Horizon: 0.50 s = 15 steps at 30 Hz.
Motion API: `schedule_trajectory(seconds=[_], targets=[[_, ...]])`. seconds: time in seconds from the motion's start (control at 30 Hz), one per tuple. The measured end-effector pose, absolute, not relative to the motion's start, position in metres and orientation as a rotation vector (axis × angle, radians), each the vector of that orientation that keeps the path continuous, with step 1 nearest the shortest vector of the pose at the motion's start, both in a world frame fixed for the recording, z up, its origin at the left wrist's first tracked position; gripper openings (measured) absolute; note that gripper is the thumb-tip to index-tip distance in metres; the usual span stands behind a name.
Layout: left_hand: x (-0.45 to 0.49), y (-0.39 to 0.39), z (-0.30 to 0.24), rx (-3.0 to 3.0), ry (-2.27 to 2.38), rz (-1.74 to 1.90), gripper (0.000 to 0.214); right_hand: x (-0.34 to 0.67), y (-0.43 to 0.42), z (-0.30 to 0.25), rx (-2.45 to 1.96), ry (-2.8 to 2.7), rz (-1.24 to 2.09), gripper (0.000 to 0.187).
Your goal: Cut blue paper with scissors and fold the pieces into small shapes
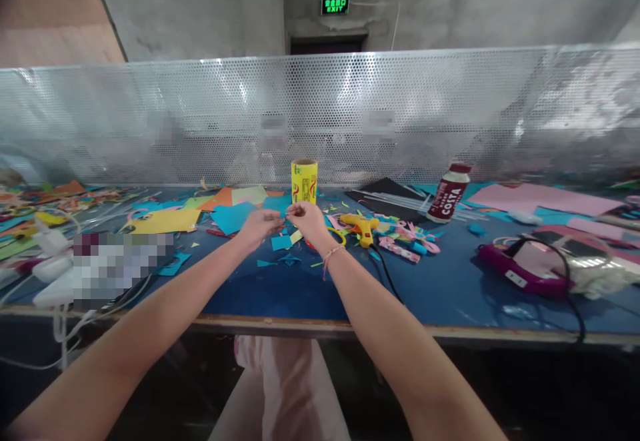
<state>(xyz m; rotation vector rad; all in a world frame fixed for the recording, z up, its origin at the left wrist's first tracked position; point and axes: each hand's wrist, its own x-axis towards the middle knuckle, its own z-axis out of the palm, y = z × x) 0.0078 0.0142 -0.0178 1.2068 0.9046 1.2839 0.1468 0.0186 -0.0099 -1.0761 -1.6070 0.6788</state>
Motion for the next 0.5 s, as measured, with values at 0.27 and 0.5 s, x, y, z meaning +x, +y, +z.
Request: schedule_trajectory(seconds=[0.27,0.5], targets=[[0.0083,0.0189,-0.0224,1.423,0.994,1.287,0.011,0.1474,0.0207,-0.0139,-1.059,-1.623,0.730,0.016],[0.0100,0.0157,-0.0274,1.402,0.952,1.252,0.009,0.1503,0.0167,-0.0106,-1.183,-1.662,0.699,0.012]])
